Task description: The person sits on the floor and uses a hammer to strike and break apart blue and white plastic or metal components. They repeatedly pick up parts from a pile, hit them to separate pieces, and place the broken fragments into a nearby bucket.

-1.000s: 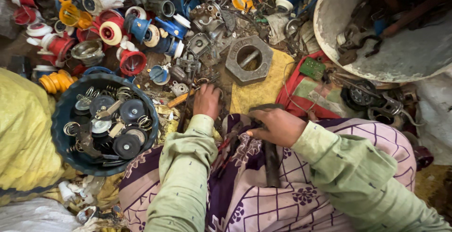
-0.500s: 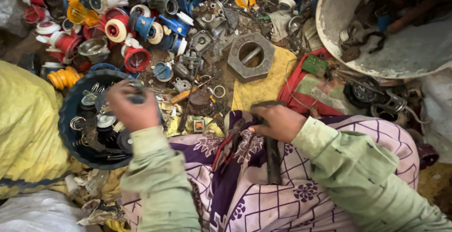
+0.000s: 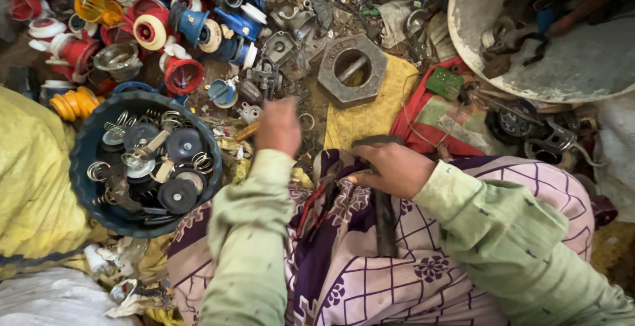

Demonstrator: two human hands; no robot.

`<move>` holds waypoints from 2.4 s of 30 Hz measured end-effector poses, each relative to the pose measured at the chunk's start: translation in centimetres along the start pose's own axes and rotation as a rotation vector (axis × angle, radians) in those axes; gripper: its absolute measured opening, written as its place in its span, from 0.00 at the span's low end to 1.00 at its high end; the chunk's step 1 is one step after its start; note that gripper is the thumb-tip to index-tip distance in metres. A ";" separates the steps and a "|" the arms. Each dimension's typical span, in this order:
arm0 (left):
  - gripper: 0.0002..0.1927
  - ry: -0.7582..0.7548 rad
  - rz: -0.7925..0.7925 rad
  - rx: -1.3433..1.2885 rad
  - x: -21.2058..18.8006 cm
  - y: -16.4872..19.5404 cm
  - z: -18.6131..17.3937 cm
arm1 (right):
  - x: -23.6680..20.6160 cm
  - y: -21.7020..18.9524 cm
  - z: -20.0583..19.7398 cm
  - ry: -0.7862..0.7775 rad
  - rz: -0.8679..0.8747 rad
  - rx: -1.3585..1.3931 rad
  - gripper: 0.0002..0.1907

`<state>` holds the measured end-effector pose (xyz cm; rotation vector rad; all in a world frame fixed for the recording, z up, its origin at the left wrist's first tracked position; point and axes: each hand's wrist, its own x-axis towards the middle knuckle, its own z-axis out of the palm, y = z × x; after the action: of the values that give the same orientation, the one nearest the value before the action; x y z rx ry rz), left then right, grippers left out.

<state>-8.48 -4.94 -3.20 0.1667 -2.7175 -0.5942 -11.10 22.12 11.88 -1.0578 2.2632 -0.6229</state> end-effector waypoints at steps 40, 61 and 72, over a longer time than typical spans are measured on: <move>0.15 0.101 -0.917 -1.967 -6.7 -3.4 -6.2 | -0.4 2.8 2.5 0.053 -0.037 0.054 0.29; 0.10 0.077 -1.096 -1.558 -3.1 0.0 -3.3 | 24.3 21.9 -9.8 0.692 0.391 -0.708 0.38; 0.10 0.054 -1.105 -1.510 -3.1 0.4 -2.0 | 22.7 22.0 -11.9 0.816 0.585 -0.302 0.20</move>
<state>-4.87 -4.75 -2.28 1.1506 -1.2093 -2.5054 -42.79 18.85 0.56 -0.1847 3.2537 -0.5133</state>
